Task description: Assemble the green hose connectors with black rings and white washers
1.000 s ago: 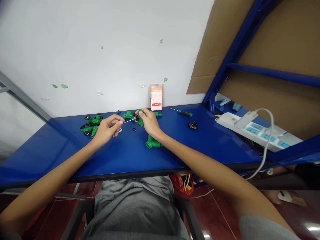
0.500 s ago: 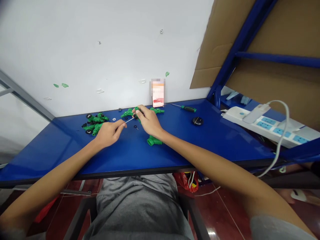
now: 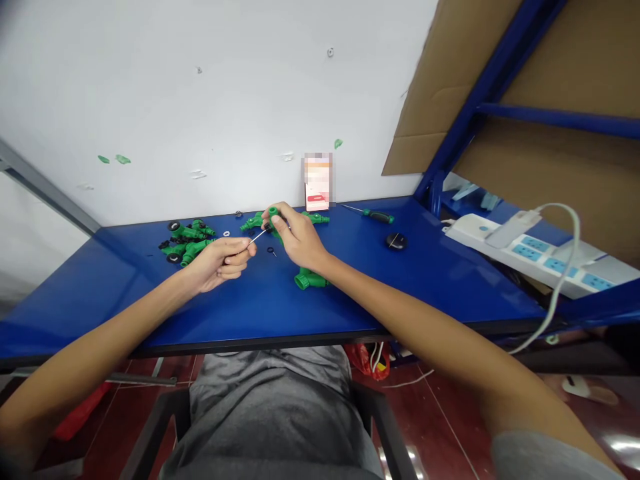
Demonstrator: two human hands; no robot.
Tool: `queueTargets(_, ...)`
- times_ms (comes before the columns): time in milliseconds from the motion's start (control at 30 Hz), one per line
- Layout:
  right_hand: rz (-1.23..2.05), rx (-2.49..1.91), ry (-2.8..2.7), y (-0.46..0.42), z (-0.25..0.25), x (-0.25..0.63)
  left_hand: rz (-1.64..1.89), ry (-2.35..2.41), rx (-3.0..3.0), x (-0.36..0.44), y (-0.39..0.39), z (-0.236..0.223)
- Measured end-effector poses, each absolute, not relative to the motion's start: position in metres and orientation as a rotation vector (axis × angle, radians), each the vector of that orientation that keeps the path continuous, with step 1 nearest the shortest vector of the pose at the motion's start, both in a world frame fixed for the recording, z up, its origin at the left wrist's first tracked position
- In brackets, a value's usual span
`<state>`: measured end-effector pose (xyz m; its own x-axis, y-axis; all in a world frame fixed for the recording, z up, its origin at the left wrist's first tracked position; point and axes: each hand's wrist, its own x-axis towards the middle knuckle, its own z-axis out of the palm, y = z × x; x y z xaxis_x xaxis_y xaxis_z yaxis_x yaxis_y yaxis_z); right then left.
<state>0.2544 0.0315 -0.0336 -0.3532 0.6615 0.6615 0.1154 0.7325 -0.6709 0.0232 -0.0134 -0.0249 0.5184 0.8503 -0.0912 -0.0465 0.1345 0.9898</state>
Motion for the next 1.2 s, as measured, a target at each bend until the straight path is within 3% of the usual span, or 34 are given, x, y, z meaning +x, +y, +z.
queueTargets(133, 0.734, -0.668, -1.829, 0.036, -0.040, 0.250, 0.908, 1.196, 1.997, 0.030, -0.021, -0.031)
queueTargets(300, 0.805, -0.723, -1.799, 0.042, -0.045, 0.248, 0.689, 1.774, 2.656, 0.039, -0.030, -0.029)
queueTargets(467, 0.625, -0.747, -1.882, 0.038, -0.040, 0.250, 0.833, 1.249, 1.951, 0.035, -0.020, -0.016)
queueTargets(600, 0.474, -0.664, -1.986, 0.036, -0.038, 0.251, 0.649, 0.893, 1.298, 0.025, -0.013, -0.010)
queueTargets(700, 0.468, -0.615, -2.025, 0.035, -0.037, 0.253, 0.650, 0.994, 1.485, 0.027, -0.017, -0.014)
queueTargets(833, 0.605, -0.582, -1.983, 0.031, -0.033, 0.253, 0.902, 1.376, 2.027, 0.039, -0.030, -0.026)
queueTargets(967, 0.566, -0.648, -1.939, 0.026, -0.030, 0.249, 0.791, 1.756, 2.560, 0.048, -0.038, -0.030)
queueTargets(1067, 0.498, -0.672, -1.912, 0.025, -0.028, 0.248, 0.868, 1.636, 2.448, 0.046, -0.035, -0.020)
queueTargets(1200, 0.387, -0.628, -1.930, 0.025, -0.023, 0.253, 0.857, 1.088, 1.891, 0.034, -0.026, -0.002)
